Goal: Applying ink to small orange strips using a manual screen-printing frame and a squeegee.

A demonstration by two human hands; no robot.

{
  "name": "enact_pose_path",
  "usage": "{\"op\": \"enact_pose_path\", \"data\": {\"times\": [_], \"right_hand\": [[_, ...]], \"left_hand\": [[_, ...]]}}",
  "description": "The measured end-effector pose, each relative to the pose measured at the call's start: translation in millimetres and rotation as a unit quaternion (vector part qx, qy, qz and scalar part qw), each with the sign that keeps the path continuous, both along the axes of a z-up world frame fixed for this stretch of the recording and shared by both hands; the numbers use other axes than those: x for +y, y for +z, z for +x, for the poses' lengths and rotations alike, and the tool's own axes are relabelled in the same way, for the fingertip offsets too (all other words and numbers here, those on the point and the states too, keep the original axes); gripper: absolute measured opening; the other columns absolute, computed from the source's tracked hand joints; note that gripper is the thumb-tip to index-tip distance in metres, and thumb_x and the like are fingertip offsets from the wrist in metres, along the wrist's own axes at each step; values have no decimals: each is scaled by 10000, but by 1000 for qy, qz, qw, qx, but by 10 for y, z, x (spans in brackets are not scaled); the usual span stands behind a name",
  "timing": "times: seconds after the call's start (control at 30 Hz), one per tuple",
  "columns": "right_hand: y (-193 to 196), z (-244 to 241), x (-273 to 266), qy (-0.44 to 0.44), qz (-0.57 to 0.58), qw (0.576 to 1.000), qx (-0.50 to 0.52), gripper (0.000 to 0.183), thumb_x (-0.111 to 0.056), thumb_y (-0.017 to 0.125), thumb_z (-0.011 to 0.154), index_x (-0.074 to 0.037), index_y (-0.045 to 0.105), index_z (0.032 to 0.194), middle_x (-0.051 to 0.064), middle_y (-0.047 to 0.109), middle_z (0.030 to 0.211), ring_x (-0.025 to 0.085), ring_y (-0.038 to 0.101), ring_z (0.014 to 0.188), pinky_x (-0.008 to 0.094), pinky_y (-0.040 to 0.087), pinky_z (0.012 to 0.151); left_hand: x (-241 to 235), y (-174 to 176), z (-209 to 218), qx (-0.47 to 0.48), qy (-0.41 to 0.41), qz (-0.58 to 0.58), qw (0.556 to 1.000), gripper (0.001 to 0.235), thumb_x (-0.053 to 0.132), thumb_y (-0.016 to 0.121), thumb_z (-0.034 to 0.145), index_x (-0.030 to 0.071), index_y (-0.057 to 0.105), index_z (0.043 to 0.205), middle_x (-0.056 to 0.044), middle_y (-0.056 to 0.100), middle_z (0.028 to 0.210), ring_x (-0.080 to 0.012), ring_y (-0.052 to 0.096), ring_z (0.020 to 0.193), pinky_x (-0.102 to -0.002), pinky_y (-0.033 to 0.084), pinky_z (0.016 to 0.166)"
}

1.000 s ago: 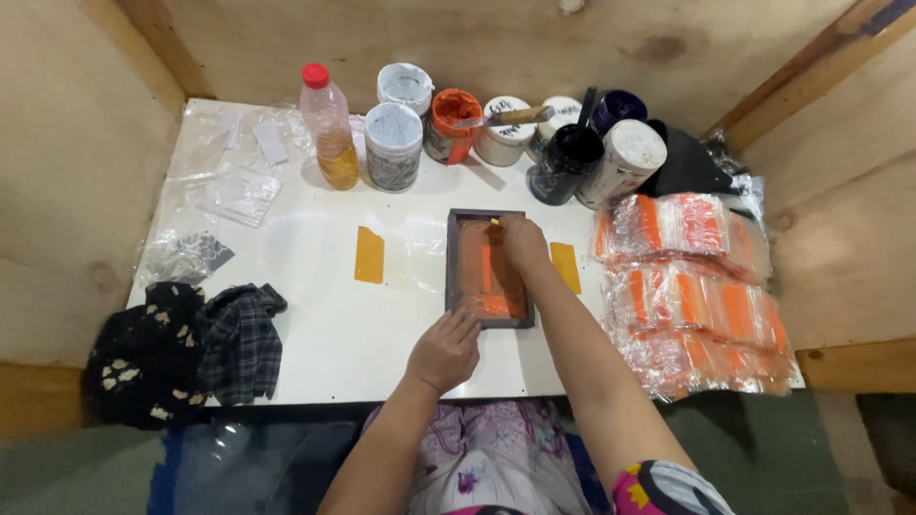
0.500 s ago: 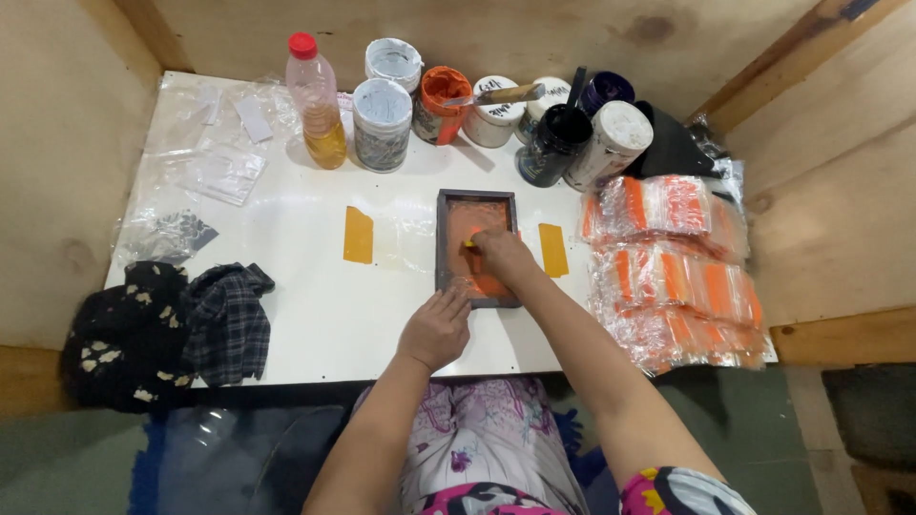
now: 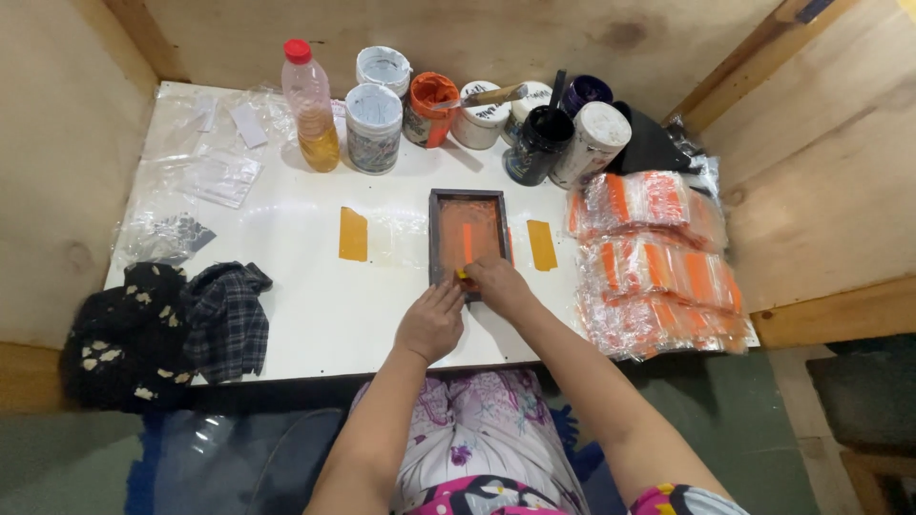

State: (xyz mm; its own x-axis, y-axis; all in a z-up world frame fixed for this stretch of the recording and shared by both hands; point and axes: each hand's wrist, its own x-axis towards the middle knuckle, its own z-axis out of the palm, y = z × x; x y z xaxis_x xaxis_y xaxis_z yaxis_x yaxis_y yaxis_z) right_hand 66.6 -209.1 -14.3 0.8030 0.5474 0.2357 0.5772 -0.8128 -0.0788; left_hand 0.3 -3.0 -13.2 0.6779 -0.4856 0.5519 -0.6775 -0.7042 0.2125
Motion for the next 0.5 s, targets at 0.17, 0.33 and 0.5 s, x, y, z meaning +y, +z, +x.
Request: {"op": "enact_pose_path", "data": {"times": [0.17, 0.33, 0.5], "right_hand": [[449, -189, 118, -103, 42, 991, 71, 221, -85, 633, 947, -134, 727, 1141, 110, 748, 985, 301, 720, 892, 370, 564, 793], [342, -340, -3, -158, 86, 982, 60, 192, -97, 571, 1008, -107, 727, 1120, 103, 738, 981, 272, 711, 934, 349, 542, 836], [112, -489, 7, -117, -15, 990, -81, 216, -116, 603, 957, -172, 711, 1136, 50, 726, 1040, 214, 668, 907, 329, 492, 756]], "left_hand": [[40, 230, -50, -2, -3, -6, 1000, 347, 210, 555, 889, 67, 751, 1138, -150, 711, 1253, -284, 661, 1204, -425, 473, 1081], [24, 98, -15, -34, -8, -25, 999, 334, 187, 566, 887, 62, 734, 1146, -160, 714, 1242, -302, 666, 1191, -441, 484, 1074], [74, 129, -8, -31, 59, -50, 997, 392, 218, 548, 938, 76, 653, 1289, -138, 657, 1349, -302, 613, 1263, -456, 437, 1130]]}}
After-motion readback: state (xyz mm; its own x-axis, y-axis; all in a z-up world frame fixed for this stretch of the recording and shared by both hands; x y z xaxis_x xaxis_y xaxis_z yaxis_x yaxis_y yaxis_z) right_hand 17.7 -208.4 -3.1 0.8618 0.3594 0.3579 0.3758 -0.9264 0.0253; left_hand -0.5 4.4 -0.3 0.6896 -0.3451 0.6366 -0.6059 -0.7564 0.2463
